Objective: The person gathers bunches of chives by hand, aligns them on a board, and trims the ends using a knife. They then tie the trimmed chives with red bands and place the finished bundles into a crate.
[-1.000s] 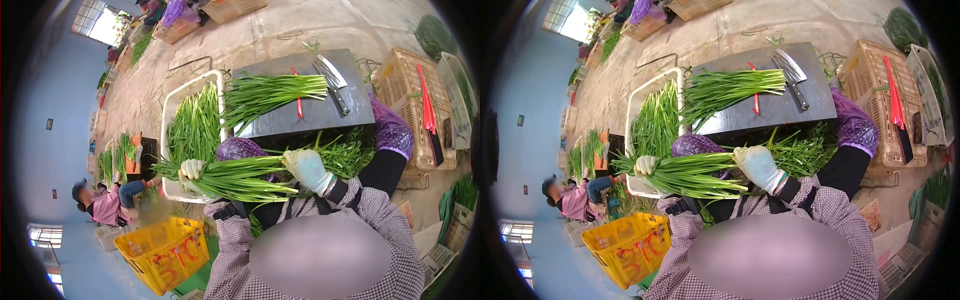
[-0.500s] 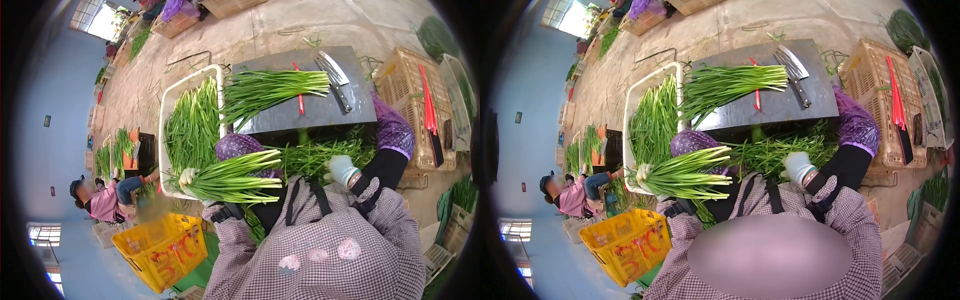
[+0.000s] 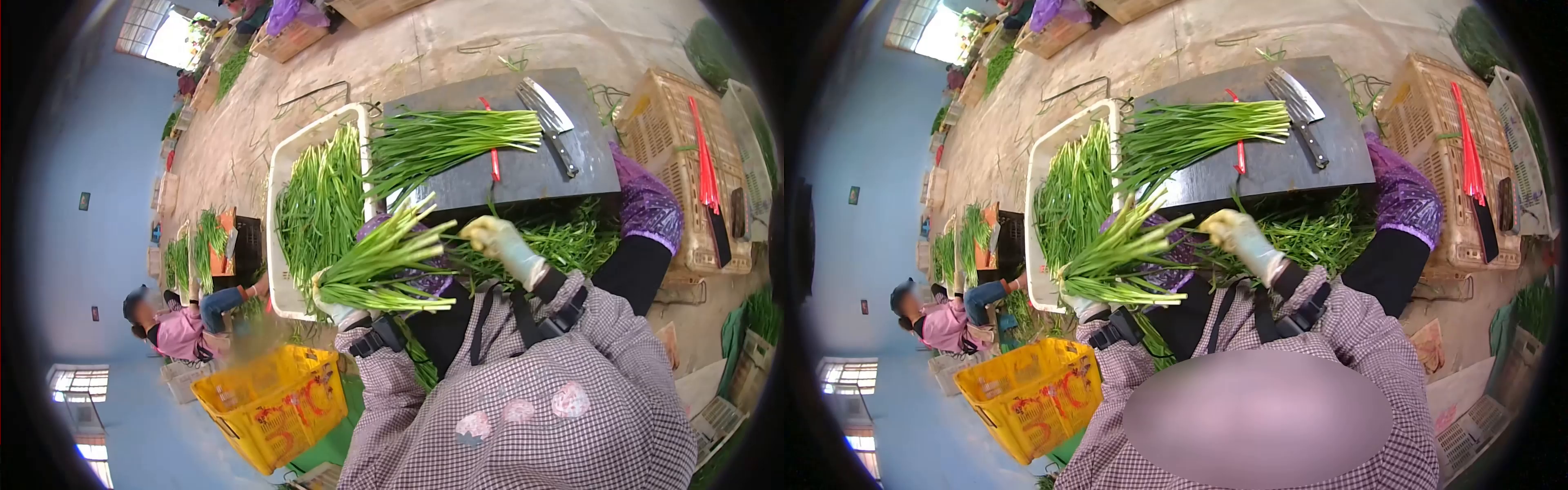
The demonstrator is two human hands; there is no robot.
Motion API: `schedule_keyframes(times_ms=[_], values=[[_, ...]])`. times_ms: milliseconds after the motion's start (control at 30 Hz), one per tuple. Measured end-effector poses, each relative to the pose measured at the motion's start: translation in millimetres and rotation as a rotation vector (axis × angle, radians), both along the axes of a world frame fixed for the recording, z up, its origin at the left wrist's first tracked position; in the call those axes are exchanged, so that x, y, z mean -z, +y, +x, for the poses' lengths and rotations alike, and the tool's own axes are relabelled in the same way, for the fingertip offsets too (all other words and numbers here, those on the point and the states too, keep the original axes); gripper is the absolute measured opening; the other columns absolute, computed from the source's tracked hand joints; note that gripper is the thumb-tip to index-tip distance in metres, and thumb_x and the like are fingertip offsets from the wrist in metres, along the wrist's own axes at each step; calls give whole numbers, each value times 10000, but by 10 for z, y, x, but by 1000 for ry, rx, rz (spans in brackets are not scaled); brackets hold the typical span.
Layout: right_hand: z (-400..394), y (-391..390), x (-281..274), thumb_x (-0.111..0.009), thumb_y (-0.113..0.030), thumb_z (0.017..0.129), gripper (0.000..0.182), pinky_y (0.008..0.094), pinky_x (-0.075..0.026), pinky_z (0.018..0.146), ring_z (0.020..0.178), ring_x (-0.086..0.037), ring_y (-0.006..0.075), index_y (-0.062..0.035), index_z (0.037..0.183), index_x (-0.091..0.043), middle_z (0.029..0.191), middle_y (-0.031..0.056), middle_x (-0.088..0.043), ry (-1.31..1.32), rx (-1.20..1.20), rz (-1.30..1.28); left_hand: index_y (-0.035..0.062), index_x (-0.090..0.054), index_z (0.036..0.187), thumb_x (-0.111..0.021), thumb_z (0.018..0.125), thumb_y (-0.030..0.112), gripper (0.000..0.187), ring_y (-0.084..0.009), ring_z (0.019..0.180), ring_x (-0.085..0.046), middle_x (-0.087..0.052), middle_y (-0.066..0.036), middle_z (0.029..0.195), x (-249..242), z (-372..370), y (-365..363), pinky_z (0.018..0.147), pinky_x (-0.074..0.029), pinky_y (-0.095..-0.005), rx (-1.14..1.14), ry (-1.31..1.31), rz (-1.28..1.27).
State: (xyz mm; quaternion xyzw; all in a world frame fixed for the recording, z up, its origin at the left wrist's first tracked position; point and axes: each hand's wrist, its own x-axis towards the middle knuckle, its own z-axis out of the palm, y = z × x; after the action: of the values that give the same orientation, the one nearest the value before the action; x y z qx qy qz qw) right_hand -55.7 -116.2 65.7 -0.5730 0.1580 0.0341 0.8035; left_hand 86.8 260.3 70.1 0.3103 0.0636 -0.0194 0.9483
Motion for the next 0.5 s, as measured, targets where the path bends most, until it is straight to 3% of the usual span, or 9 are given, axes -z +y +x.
schedule_keyframes(times_ms=[33,67,100,167,200,300,333,367,500], values=[[-65,-78,44,-617,-195,1029,211,216,-371,544,599,-457,42,-55,1109,-753,781,-29,-626,-12,69,14,103,-673,1072,-507,1049,411,351,-255,1084,-651,-712,-93,1162,-49,-66,20,1032,-512,-469,40,21,290],[-115,-115,-30,-590,-191,1042,222,207,-357,552,603,-424,30,-55,1112,-750,773,-37,-613,21,121,-1,150,-637,1320,-445,1040,555,529,-285,1295,-582,-649,-94,1417,-166,-222,-100,1132,-408,-562,57,120,376],[-128,-180,-56,-627,-211,1048,263,228,-482,656,724,-580,70,-23,1203,-724,863,2,-655,114,16,-102,150,-637,1320,-445,1040,555,529,-285,1295,-582,-649,-94,1417,-134,-258,-101,1132,-408,-562,56,121,378],[-111,-75,-13,-694,-263,1017,389,300,-557,923,1037,-696,178,-13,1316,-687,1108,101,-715,-171,-150,-358,253,-524,1499,-455,1004,622,622,-273,1438,-475,-565,-40,1544,-71,-327,-88,1183,-295,-588,264,-115,2124],[-116,14,-84,-747,-295,985,529,370,-479,1132,1297,-629,267,-19,1420,-626,1339,168,-662,-119,-260,-369,304,-467,1589,-460,985,656,699,-267,1509,-421,-522,-13,1608,-91,-357,-125,1209,-239,-601,363,-285,2990],[27,374,-77,-744,-419,949,612,386,-507,1076,1287,-608,357,-32,1407,-621,1368,210,-631,-394,-309,-710,262,-485,1570,-460,996,632,683,-265,1488,-440,-534,-26,1596,-538,-379,-422,1202,-265,-584,465,-203,2875],[68,364,-282,-664,-340,996,417,396,-562,957,1169,-662,335,-46,1291,-665,1274,133,-671,-233,-447,-688,218,-518,1534,-459,1005,601,655,-278,1467,-458,-537,-34,1591,-816,-416,-577,1194,-285,-559,546,-75,2595],[86,417,-65,-591,-268,1023,254,396,-585,826,1038,-705,277,-83,1163,-694,1150,47,-689,-540,-326,-1134,218,-518,1534,-459,1005,601,655,-278,1467,-458,-537,-34,1591,-815,-415,-552,1194,-285,-559,533,-69,2597],[-74,84,-321,-580,-313,1032,254,387,-586,780,1036,-710,250,-144,1175,-704,1100,50,-672,-641,-413,-1211,174,-497,1529,-487,994,574,668,-282,1446,-470,-559,-36,1568,-553,-489,-310,1192,-282,-556,375,-297,2690]])
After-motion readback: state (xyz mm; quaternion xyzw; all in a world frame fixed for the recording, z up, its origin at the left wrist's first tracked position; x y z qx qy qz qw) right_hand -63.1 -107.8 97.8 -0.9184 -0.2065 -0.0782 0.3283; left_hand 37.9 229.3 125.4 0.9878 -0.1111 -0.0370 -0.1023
